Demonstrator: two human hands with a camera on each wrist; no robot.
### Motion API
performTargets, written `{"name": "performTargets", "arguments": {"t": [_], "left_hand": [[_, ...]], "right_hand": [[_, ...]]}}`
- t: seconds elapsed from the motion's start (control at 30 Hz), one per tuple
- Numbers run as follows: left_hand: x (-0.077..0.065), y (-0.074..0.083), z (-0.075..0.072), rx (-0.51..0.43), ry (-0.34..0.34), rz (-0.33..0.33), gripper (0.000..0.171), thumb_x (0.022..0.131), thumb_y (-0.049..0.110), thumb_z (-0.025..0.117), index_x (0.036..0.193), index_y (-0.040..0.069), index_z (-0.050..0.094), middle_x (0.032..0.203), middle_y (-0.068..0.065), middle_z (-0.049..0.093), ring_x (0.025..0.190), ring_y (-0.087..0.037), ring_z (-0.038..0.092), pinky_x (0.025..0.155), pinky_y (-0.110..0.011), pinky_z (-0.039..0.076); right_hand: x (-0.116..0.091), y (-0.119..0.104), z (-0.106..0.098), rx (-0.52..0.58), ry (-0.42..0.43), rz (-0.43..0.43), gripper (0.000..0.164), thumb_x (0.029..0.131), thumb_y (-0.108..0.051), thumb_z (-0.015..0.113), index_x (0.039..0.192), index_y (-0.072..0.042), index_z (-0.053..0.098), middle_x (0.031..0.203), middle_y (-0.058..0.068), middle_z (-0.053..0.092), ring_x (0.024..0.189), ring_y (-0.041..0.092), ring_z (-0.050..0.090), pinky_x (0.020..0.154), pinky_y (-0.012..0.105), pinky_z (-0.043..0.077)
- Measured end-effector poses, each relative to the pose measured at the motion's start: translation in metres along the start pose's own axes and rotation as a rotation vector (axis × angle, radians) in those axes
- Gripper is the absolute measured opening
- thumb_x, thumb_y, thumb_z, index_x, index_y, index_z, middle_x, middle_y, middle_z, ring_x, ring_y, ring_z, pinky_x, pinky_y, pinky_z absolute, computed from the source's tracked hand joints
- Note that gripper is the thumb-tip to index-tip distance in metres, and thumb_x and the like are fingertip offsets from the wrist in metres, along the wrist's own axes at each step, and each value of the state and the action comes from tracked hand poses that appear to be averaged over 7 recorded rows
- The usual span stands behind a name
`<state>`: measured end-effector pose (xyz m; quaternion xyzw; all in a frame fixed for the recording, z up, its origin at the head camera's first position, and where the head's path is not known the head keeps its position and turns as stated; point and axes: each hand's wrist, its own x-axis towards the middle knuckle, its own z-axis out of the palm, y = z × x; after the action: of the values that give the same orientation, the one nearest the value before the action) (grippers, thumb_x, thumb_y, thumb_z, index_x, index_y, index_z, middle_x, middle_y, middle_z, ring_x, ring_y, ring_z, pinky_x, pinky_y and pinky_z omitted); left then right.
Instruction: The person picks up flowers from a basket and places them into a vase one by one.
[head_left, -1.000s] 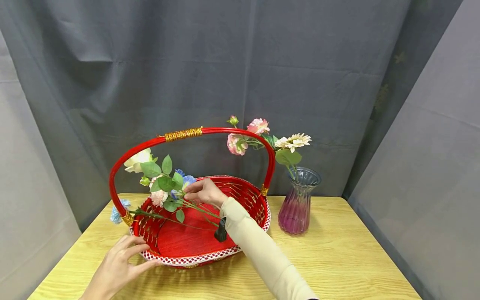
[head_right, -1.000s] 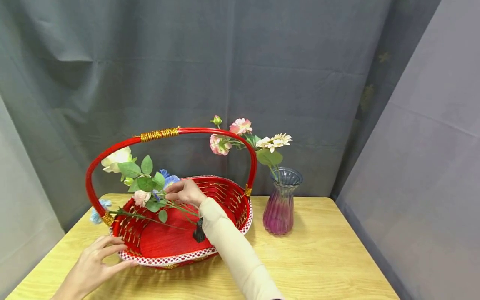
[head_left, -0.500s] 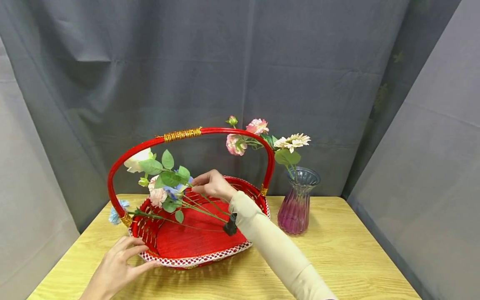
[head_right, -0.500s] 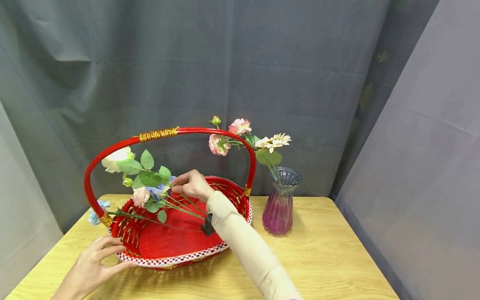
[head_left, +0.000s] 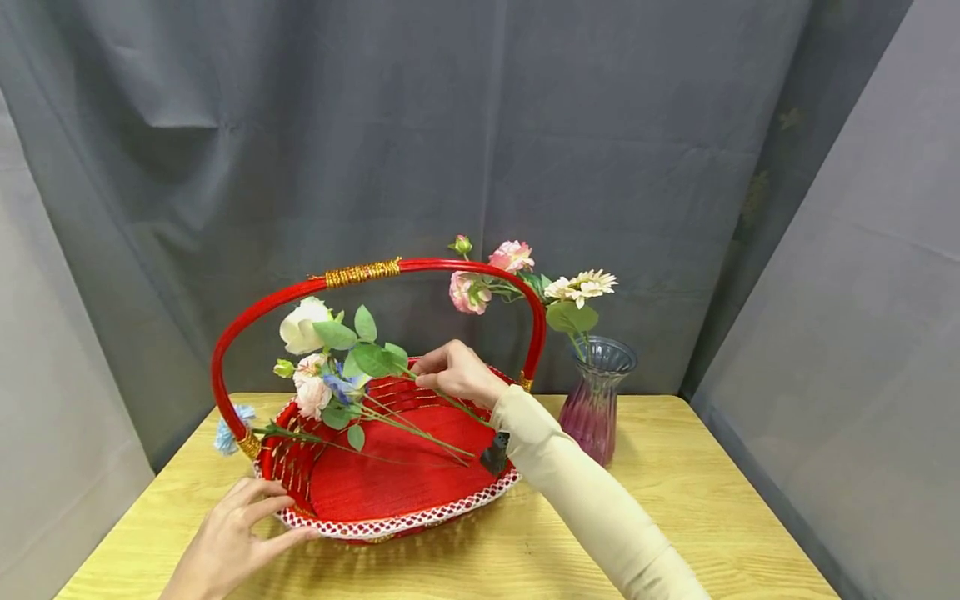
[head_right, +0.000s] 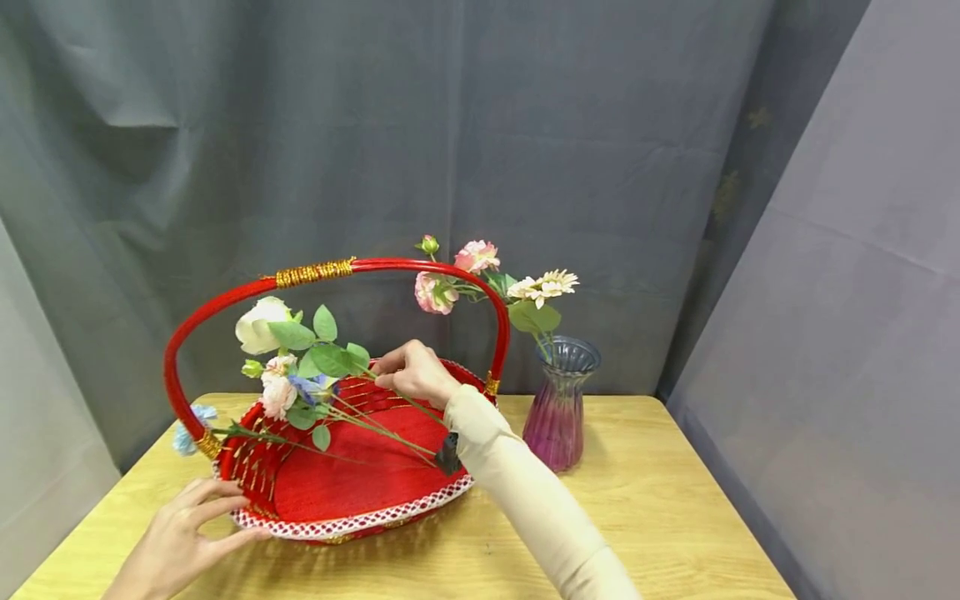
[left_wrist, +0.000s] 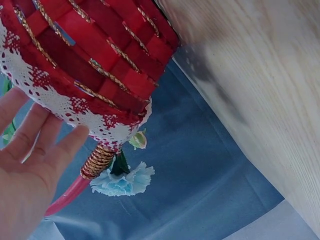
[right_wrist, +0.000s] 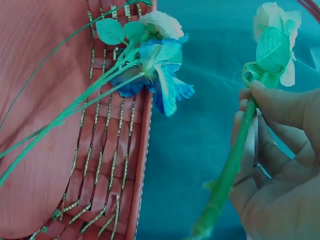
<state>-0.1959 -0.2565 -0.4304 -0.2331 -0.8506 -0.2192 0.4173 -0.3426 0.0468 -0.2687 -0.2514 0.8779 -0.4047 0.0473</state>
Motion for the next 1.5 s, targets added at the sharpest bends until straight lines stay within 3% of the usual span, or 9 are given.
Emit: {"name": "performTargets", "arguments": {"t": [0.27, 0.5, 0.7, 0.9, 1.13, 1.33, 1.5], "left_hand": [[-0.001, 0.003, -0.001, 0.029, -0.028, -0.033, 0.042, 0.054, 0.051, 0.091, 0.076, 0.02, 0.076, 0.088, 0.012, 0.062, 0.082, -0.009, 0.057, 0.069, -0.016, 0.049], [0.0, 0.004, -0.001, 0.03, -0.037, -0.045, 0.043, 0.054, 0.052, 0.091, 0.077, 0.019, 0.076, 0.089, 0.012, 0.062, 0.083, -0.01, 0.058, 0.069, -0.015, 0.049], [0.0, 0.003, 0.0, 0.031, -0.037, -0.039, 0.043, 0.053, 0.052, 0.091, 0.076, 0.019, 0.076, 0.088, 0.012, 0.062, 0.083, -0.01, 0.058, 0.069, -0.019, 0.051], [0.0, 0.005, -0.002, 0.043, -0.063, -0.082, 0.045, 0.053, 0.053, 0.091, 0.077, 0.017, 0.076, 0.088, 0.012, 0.062, 0.082, -0.011, 0.057, 0.064, -0.028, 0.054], [-0.001, 0.004, -0.002, 0.037, -0.035, -0.058, 0.045, 0.052, 0.053, 0.091, 0.076, 0.019, 0.076, 0.088, 0.013, 0.062, 0.083, -0.012, 0.058, 0.069, -0.016, 0.049], [-0.001, 0.003, -0.001, 0.036, -0.031, -0.05, 0.045, 0.052, 0.053, 0.091, 0.077, 0.019, 0.076, 0.089, 0.013, 0.063, 0.085, -0.013, 0.059, 0.071, -0.014, 0.048], [0.0, 0.006, -0.002, 0.039, -0.06, -0.084, 0.045, 0.052, 0.052, 0.092, 0.077, 0.018, 0.076, 0.089, 0.012, 0.063, 0.085, -0.014, 0.059, 0.066, -0.024, 0.054]], "right_hand": [[-0.023, 0.009, -0.018, -0.069, 0.008, -0.022, 0.017, 0.088, -0.005, 0.068, 0.103, -0.004, 0.075, 0.1, 0.008, 0.074, 0.078, 0.009, 0.058, 0.068, 0.021, 0.048], [-0.036, 0.023, -0.032, -0.017, 0.034, -0.034, 0.017, 0.089, -0.002, 0.064, 0.103, 0.0, 0.073, 0.093, 0.01, 0.073, 0.074, 0.008, 0.054, 0.066, 0.021, 0.044], [-0.051, 0.042, -0.045, 0.067, 0.034, -0.008, 0.019, 0.091, -0.005, 0.065, 0.108, 0.0, 0.072, 0.1, 0.008, 0.072, 0.08, 0.009, 0.056, 0.071, 0.022, 0.046], [-0.068, 0.053, -0.061, 0.155, 0.056, 0.035, 0.02, 0.093, -0.009, 0.065, 0.111, -0.004, 0.072, 0.105, 0.007, 0.071, 0.086, 0.014, 0.061, 0.077, 0.028, 0.051], [-0.079, 0.053, -0.074, 0.189, 0.094, 0.0, 0.023, 0.093, -0.006, 0.064, 0.114, 0.001, 0.069, 0.113, 0.012, 0.068, 0.093, 0.012, 0.062, 0.09, 0.039, 0.052], [-0.088, 0.052, -0.086, 0.187, 0.111, -0.014, 0.023, 0.095, -0.008, 0.062, 0.115, 0.003, 0.066, 0.112, 0.014, 0.066, 0.094, 0.013, 0.062, 0.09, 0.031, 0.049], [-0.094, 0.05, -0.099, 0.168, 0.15, -0.012, 0.026, 0.095, -0.009, 0.062, 0.118, 0.003, 0.065, 0.114, 0.014, 0.067, 0.102, 0.015, 0.06, 0.092, 0.028, 0.047]]}}
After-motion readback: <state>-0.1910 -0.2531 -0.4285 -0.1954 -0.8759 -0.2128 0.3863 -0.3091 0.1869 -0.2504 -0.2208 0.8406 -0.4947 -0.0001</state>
